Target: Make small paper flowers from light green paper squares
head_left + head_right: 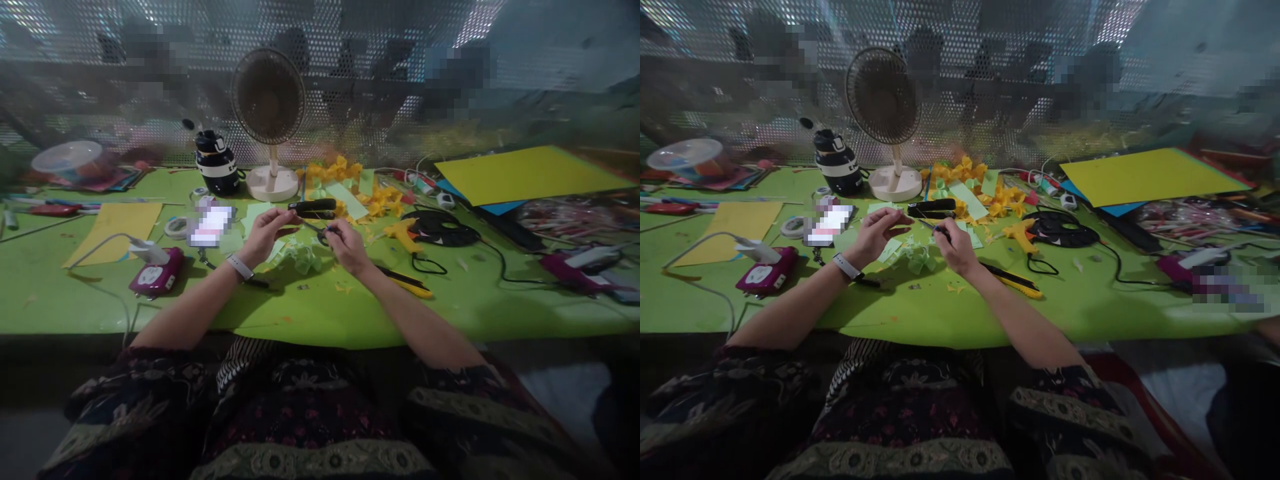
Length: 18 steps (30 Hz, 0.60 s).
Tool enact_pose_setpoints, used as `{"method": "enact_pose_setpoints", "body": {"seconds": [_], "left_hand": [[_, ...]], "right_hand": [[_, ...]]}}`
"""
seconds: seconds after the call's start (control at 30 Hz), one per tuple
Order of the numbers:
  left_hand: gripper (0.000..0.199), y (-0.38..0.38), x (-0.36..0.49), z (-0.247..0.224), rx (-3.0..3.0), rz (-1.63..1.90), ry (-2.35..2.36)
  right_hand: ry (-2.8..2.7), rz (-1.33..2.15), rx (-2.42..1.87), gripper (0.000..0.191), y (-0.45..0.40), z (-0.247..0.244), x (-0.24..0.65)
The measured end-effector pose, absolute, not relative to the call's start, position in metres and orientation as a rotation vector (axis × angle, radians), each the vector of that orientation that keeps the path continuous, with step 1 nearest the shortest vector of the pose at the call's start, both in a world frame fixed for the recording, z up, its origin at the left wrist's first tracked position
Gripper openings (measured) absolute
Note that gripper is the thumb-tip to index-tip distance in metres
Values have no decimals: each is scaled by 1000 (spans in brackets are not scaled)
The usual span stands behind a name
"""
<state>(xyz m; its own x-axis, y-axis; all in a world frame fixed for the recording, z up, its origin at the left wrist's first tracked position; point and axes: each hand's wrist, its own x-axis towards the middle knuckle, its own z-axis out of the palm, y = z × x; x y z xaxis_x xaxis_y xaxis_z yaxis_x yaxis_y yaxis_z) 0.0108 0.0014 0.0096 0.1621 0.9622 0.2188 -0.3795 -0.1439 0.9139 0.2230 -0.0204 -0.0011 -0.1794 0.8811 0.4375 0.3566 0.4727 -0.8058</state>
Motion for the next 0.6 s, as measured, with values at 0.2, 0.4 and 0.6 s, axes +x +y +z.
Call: {"method": "enact_pose_setpoints", "body": {"seconds": [0.2,0.4,0.6], "left_hand": [[30,-2,12,7,1185,1083,617],[33,-5,13,6,1200,946,570],[33,-6,14,3,1237,892,564]], "right_hand": [[-1563,1112,-890,26,-25,9,219],[-1519,1395,-866,40,-32,20,218],[-1400,1658,-853,42,-38,18,213]]}}
